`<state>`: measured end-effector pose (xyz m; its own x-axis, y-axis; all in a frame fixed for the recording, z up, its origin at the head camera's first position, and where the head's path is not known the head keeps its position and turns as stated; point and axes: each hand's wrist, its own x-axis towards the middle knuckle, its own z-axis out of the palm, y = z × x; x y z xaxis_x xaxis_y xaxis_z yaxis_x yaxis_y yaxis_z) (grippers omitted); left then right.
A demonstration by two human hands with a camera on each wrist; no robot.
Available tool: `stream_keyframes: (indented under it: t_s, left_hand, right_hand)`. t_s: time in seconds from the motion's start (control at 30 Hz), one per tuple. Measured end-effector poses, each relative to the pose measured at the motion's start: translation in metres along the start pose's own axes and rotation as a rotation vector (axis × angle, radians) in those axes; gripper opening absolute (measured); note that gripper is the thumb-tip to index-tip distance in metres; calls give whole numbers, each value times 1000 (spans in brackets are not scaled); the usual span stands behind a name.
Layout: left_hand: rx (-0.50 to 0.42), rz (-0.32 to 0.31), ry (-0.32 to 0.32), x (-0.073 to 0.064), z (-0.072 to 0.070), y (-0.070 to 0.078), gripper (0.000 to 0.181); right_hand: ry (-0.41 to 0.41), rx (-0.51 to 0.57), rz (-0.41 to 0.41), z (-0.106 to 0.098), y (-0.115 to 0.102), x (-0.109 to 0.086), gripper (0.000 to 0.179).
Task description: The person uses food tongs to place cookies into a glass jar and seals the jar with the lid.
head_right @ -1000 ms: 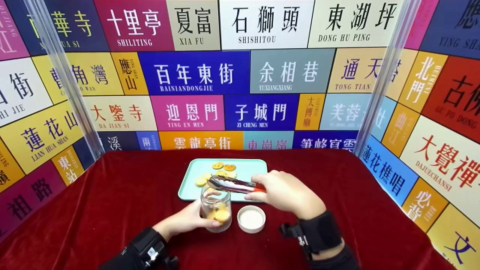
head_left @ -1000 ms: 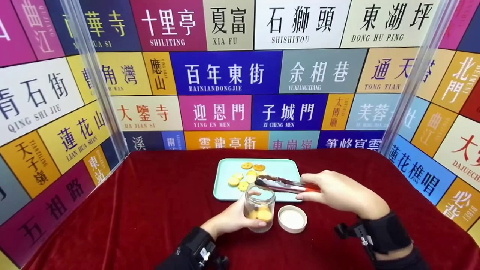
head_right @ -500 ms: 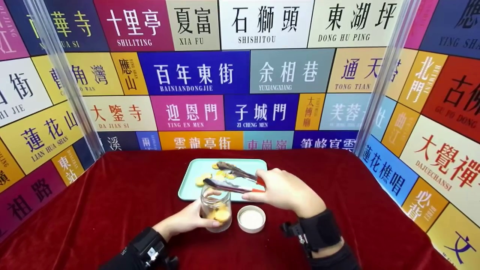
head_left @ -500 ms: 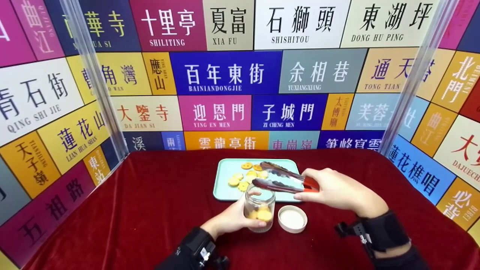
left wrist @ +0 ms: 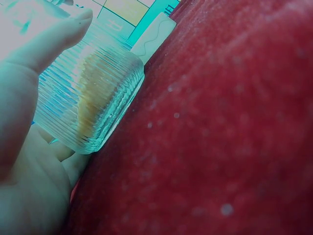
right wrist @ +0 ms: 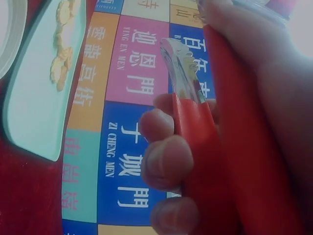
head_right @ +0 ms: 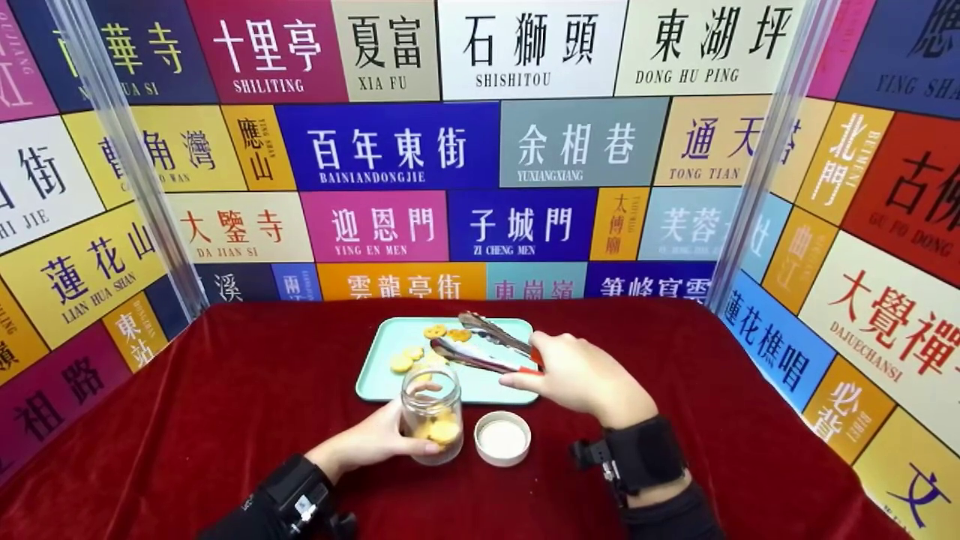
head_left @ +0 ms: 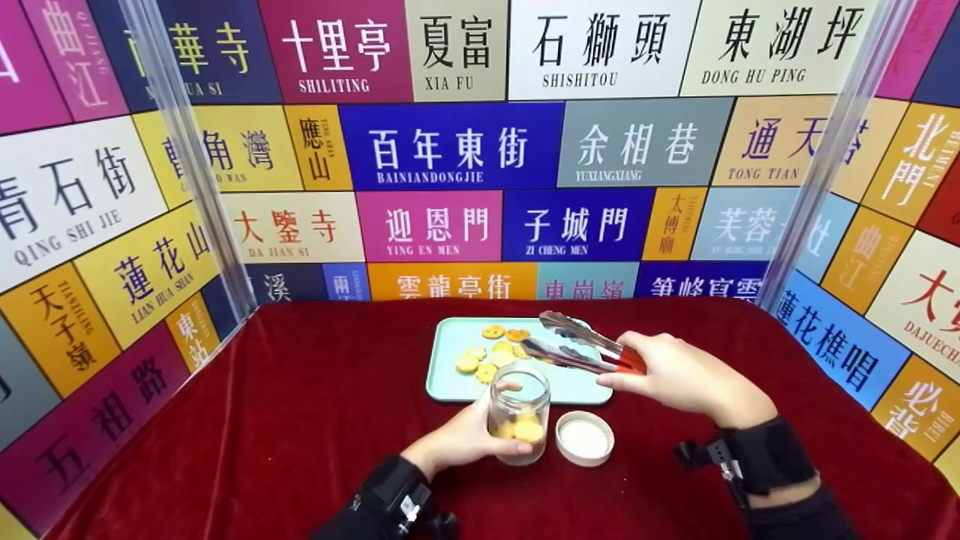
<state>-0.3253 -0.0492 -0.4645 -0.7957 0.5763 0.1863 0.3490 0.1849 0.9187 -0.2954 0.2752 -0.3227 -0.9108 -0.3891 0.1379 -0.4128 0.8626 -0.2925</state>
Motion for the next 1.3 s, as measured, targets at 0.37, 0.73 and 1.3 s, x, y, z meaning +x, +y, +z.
stream_keyframes:
  t_s: [0.37, 0.73, 1.3]
  left_hand:
    - [-1, -8, -13, 1, 0, 1, 94]
    - [15, 1, -10, 1, -1, 1, 96]
    - [-24, 11, -25, 2, -1, -3, 84]
  right_hand:
    - [25, 33, 36, 9, 16, 6, 65]
    - [26, -64, 11, 36, 23, 13, 55]
    - [76, -204, -150, 83, -3, 61, 46]
